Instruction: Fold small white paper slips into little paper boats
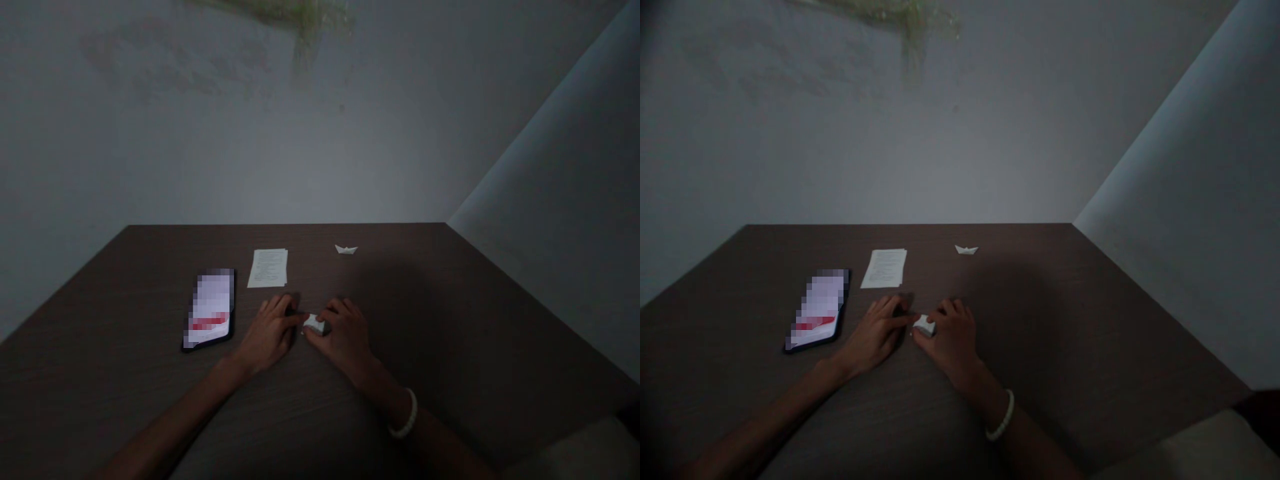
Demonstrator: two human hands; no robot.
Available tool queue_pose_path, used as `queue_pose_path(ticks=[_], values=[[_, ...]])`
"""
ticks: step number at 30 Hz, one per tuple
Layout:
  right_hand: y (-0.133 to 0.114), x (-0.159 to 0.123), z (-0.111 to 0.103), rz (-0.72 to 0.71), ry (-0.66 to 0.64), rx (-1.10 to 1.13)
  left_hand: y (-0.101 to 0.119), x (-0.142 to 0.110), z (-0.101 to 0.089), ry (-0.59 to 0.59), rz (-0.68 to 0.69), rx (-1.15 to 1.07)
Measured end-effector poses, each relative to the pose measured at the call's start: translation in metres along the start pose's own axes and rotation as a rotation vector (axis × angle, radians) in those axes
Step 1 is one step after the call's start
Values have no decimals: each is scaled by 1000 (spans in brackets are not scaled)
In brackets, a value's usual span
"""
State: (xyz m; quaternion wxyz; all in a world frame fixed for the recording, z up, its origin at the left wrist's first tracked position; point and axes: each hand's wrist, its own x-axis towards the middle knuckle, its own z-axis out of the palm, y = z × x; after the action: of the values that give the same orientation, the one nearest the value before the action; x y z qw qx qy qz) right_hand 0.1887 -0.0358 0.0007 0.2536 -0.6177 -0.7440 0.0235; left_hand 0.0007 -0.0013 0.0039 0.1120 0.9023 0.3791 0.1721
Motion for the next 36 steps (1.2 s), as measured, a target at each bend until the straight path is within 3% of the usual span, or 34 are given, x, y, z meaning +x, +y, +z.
queue_pose_path(ticks=[10,36], values=[[8,2,4,-37,5,90,-1,0,0,39,-7,6],[28,7,7,53,92,107,0,-1,3,51,-28,27]])
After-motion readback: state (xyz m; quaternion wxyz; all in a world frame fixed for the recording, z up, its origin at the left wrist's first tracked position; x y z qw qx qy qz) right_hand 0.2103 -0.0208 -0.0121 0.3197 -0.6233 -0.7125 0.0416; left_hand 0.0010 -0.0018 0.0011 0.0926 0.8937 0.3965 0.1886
